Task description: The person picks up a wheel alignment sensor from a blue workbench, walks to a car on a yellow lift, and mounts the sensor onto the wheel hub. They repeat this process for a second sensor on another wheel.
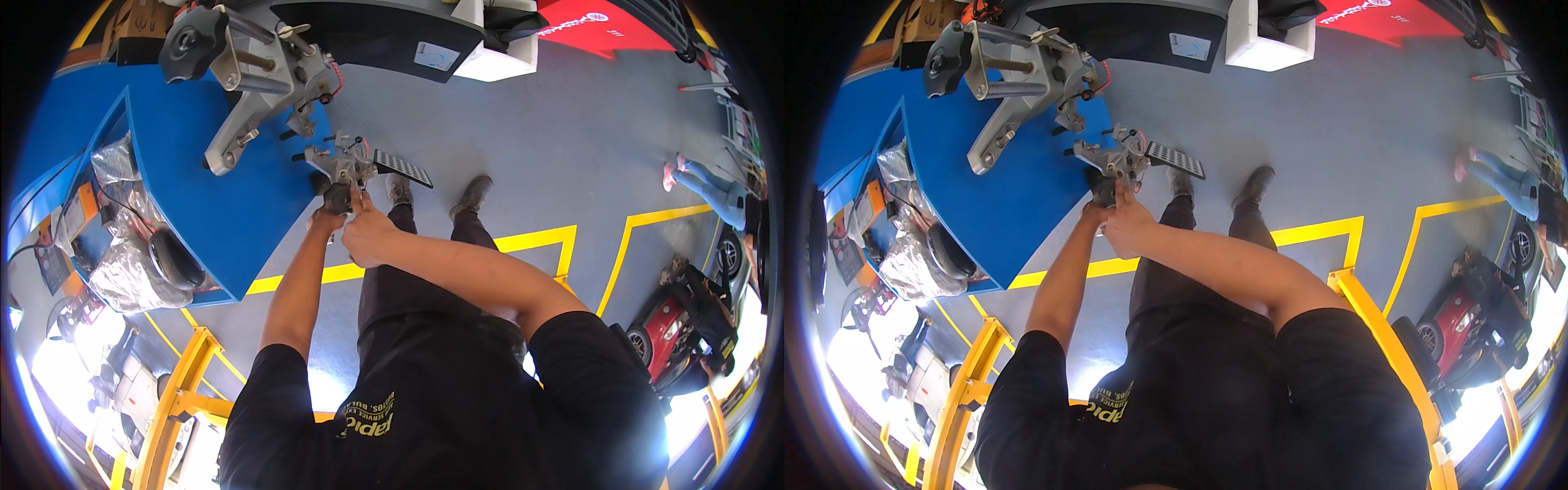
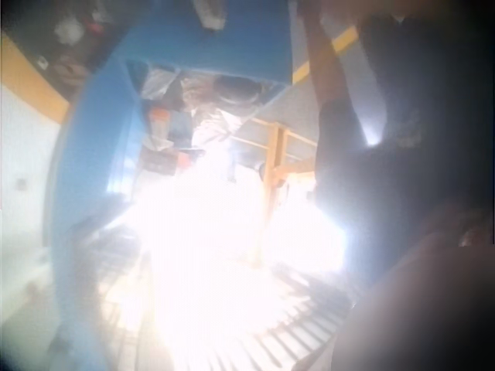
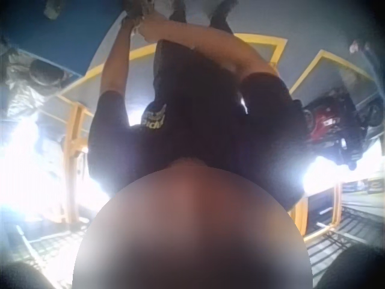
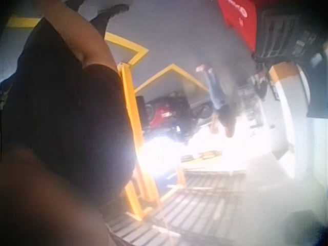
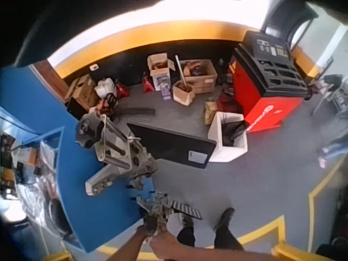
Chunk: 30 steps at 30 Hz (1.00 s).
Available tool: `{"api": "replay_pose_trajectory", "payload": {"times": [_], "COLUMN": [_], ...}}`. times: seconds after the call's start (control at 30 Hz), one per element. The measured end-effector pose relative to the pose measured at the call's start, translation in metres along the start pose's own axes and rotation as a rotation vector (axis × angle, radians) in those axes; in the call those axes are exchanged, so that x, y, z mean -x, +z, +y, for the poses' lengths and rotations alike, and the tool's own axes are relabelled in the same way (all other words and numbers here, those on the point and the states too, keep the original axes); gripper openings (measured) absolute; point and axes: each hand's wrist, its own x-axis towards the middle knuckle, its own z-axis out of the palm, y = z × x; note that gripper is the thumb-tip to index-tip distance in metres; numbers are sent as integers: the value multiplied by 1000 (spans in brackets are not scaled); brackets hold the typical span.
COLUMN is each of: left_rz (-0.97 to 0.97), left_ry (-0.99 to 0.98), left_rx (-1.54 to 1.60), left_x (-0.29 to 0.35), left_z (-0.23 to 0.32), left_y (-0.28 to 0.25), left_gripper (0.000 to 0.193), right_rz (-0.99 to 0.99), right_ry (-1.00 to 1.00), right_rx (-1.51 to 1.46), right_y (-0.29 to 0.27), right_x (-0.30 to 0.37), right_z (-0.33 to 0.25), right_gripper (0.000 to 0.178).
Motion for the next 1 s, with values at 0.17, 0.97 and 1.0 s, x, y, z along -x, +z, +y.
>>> {"api": "replay_pose_trajectory", "payload": {"times": [0.17,0.97,1.0], "left_rz": [1,43,-2], "left_ry": [21,225,109], "left_rx": [35,-15,4], "left_x": [-14,36,43], "left_z": [-14,64,86], "left_y": [14,-19,-18], "left_gripper": [66,65,67], "right_rz": [81,-227,-201], "right_ry": [19,425,417], "right_rx": [-377,-730,-771], "right_y": [2,82,82], "right_x": [39,165,167], "right_z": [53,93,96], "right_gripper": [36,38,38]}}
